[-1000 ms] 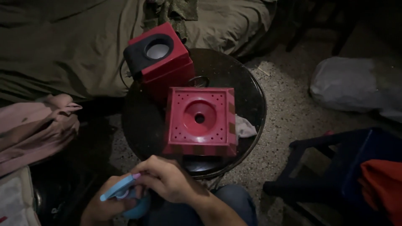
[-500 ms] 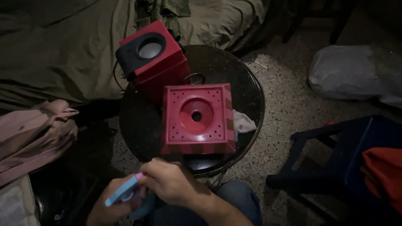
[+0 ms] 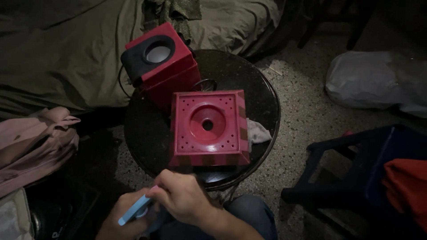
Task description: Cleaning red and clear plastic containers using a spray bottle and a cloth.
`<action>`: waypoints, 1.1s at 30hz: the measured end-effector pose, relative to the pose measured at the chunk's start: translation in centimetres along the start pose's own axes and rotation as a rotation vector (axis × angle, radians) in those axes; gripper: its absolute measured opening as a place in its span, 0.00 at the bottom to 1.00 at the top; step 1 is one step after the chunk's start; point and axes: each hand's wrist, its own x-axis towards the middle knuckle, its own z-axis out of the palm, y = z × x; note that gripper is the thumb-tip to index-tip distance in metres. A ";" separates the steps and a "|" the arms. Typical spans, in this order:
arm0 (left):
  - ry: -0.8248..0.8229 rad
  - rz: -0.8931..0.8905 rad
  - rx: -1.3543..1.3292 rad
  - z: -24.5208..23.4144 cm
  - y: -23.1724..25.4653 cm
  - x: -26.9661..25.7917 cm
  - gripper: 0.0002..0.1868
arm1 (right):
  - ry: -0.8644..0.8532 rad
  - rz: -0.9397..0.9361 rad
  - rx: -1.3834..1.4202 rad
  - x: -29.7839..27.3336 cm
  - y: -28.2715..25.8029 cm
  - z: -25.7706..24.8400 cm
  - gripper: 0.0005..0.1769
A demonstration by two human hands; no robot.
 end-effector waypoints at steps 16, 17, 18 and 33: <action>0.281 -0.159 -0.015 0.5 -1.1 -1.0 0.33 | 0.144 -0.507 -0.382 -2.0 -1.2 -2.0 0.14; 0.350 -0.044 -0.099 0.6 -1.5 -1.0 0.36 | 0.244 -0.683 -0.521 -2.6 -1.2 -2.8 0.19; 0.350 -0.044 -0.098 0.6 -1.9 -0.9 0.36 | 0.244 -0.683 -0.521 -3.7 -0.7 -4.4 0.19; 0.638 0.258 -0.036 1.8 1.8 2.7 0.41 | 0.653 0.101 -0.065 -2.1 5.6 -15.0 0.42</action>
